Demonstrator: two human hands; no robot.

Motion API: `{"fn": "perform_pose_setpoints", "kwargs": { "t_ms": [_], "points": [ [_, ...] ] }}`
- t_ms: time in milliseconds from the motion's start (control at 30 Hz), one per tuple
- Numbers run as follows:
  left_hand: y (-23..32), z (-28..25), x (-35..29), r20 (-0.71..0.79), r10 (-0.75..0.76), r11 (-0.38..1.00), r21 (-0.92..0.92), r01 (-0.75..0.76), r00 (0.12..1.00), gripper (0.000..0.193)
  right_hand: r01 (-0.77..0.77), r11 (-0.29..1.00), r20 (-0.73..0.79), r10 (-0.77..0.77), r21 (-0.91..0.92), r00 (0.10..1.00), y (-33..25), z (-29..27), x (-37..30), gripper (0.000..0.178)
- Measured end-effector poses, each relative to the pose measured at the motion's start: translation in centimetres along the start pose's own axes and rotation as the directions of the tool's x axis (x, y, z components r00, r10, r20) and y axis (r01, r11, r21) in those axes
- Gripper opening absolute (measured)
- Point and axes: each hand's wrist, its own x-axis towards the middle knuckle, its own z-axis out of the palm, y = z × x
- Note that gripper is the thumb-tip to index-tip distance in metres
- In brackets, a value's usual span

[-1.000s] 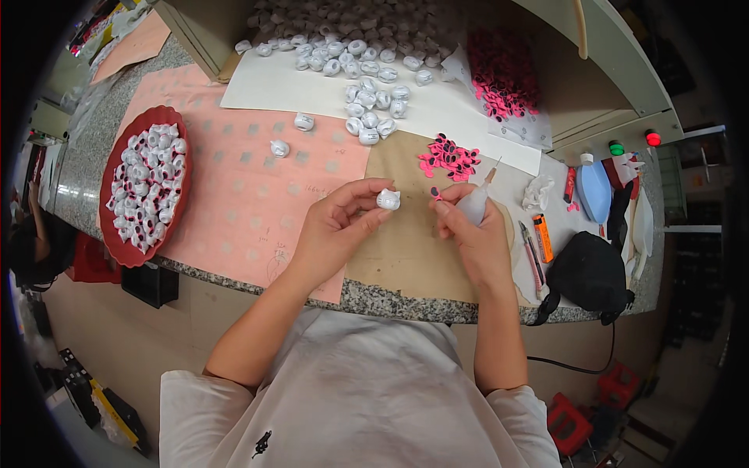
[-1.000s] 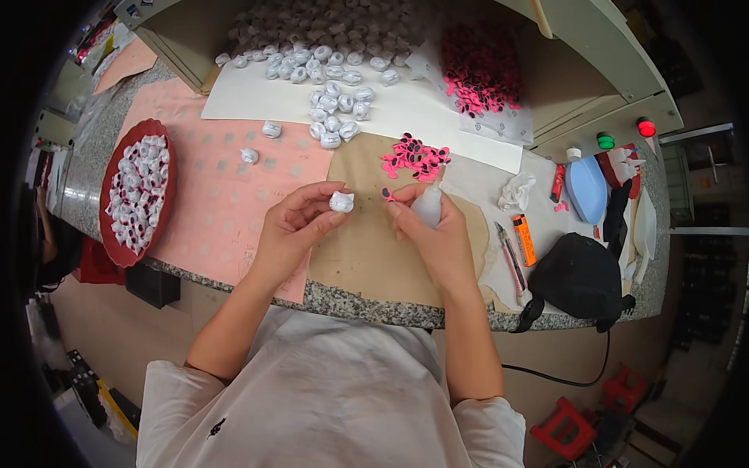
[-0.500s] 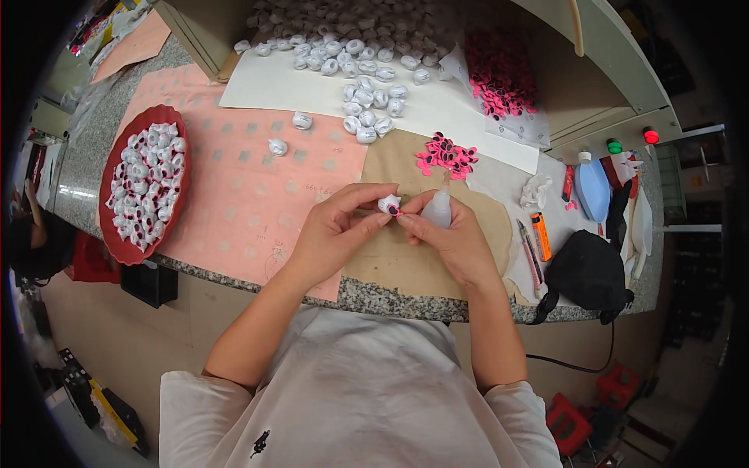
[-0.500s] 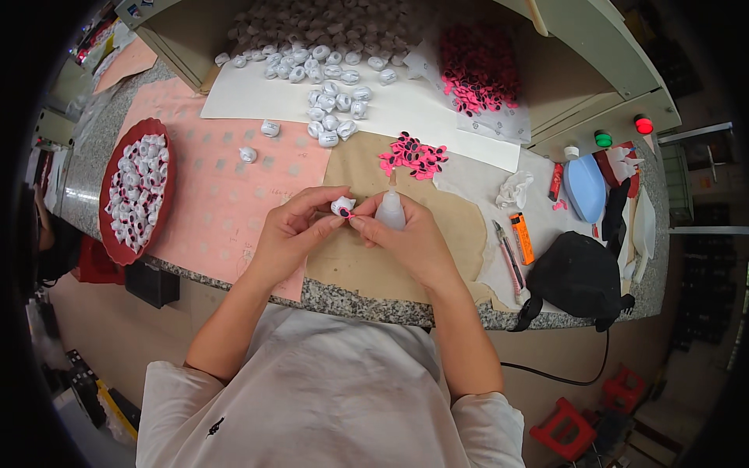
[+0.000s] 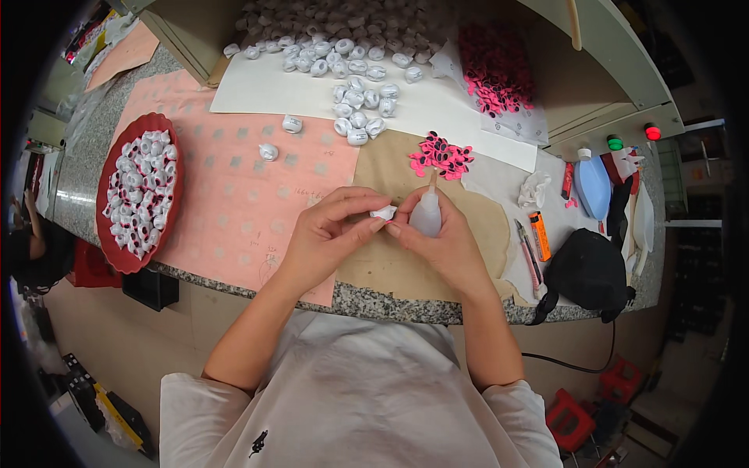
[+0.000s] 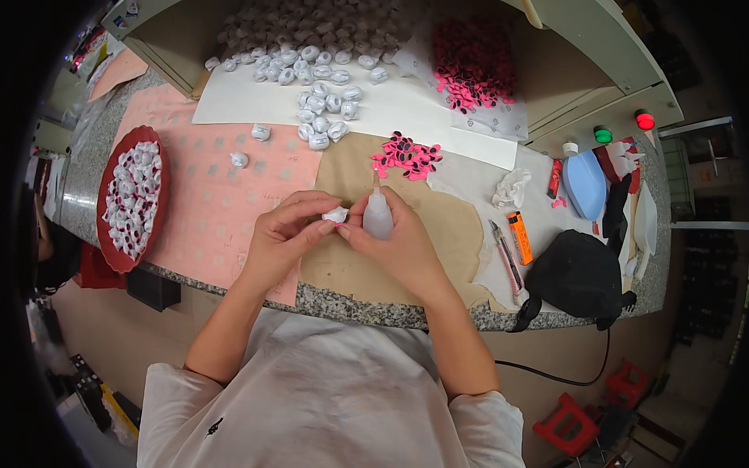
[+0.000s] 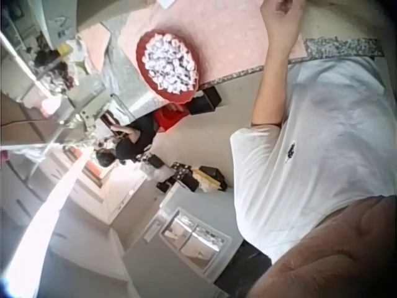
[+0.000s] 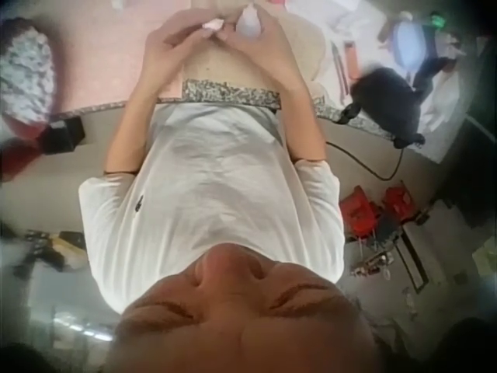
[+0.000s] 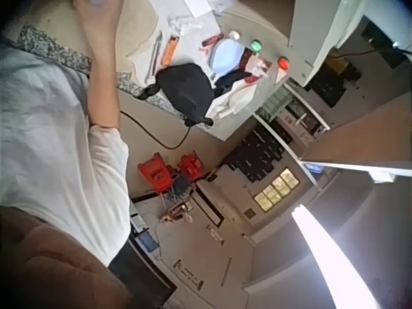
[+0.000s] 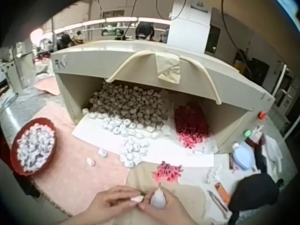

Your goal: Gluing small pink decorative pieces onto white plastic toy components.

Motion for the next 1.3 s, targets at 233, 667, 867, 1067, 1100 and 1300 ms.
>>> {"fn": "perform_pose_setpoints", "kwargs": {
  "t_ms": [233,667,867,1067,1100,1300],
  "points": [
    [0.0,0.9,0.5,-0.020,-0.077,0.980,-0.186,0.072,0.997,0.024,0.114,0.984,-0.056,-0.107,0.137,0.993,0.5,0.0,0.2,0.029],
    [0.1,1.0,1.7,0.087,-0.059,0.983,-0.167,0.073,0.994,0.022,0.168,0.967,-0.037,-0.163,0.194,0.986,1.8,-1.2,1.1,0.022],
    [0.1,1.1,2.1,0.097,-0.048,0.983,-0.173,0.065,0.994,0.021,0.201,0.965,-0.063,-0.193,0.170,0.979,1.8,-1.2,1.3,0.022],
    [0.1,1.1,2.2,0.110,-0.066,0.980,-0.181,0.086,0.992,0.020,0.195,0.960,-0.065,-0.185,0.199,0.981,1.9,-1.4,1.3,0.022],
    [0.1,1.1,2.2,0.107,-0.066,0.980,-0.181,0.085,0.992,0.020,0.196,0.960,-0.064,-0.186,0.201,0.980,1.8,-1.4,1.3,0.022],
    [1.0,0.2,2.2,0.131,-0.075,0.977,-0.189,0.099,0.989,0.021,0.154,0.954,-0.033,-0.150,0.257,0.988,0.6,-0.6,1.4,0.022]
  ]
}}
